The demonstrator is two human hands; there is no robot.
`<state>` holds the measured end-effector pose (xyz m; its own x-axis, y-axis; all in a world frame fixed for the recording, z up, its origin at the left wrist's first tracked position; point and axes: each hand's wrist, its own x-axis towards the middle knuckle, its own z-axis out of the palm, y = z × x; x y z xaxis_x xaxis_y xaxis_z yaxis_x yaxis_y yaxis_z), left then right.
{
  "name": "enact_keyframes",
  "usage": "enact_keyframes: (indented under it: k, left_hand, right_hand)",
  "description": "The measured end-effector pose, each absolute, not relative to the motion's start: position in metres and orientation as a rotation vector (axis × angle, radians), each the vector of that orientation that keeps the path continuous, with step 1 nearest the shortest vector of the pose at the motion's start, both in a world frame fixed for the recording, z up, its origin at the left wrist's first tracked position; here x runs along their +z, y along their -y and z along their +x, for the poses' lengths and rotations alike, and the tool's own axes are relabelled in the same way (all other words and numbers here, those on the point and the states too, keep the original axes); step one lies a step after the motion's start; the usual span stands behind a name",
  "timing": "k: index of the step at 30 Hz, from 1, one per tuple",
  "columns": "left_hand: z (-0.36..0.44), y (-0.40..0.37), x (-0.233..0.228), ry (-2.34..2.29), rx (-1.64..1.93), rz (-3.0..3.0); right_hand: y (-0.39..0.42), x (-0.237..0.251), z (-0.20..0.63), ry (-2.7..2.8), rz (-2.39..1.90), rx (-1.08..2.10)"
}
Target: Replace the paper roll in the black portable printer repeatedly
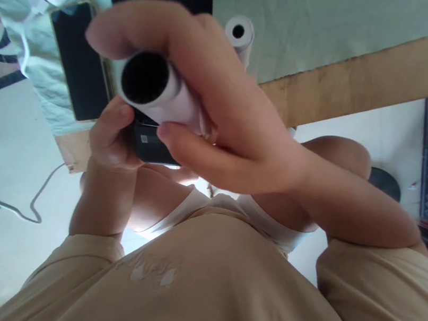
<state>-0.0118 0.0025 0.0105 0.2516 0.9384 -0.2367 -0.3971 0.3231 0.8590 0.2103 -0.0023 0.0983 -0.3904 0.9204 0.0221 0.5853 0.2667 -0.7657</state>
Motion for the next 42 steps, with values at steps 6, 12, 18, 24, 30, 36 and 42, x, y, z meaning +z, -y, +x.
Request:
enact_keyframes:
  k: [6, 12, 18, 24, 30, 36, 42]
  left_hand:
    - [-0.012, -0.002, 0.007, -0.918, 1.019, 0.749]
    - [-0.012, -0.001, 0.011, -0.879, 0.984, 0.732]
    - [-0.013, 0.000, 0.009, -0.843, 0.997, 0.730]
    - [-0.010, -0.002, 0.012, -0.968, 0.985, 0.745]
    - [-0.013, -0.003, 0.008, -0.967, 0.948, 0.771]
    - [-0.014, -0.003, 0.009, -0.933, 1.012, 0.743]
    - [-0.009, -0.002, 0.019, -0.933, 1.047, 0.727]
  right_hand:
    - [-0.011, 0.076, 0.201, 2.175, -1.212, 0.374]
    - [-0.010, 0.055, 0.198, 2.234, -1.235, 0.093]
    - [-0.012, 0.051, 0.195, 2.249, -1.275, 0.084]
    - [-0.023, 0.040, 0.202, 2.269, -1.189, 0.263]
    - [-0.020, 0.041, 0.199, 2.223, -1.226, 0.297]
    - [-0.014, 0.038, 0.191, 2.324, -1.057, 0.325]
    - [-0.013, 0.034, 0.195, 2.342, -0.844, 0.224]
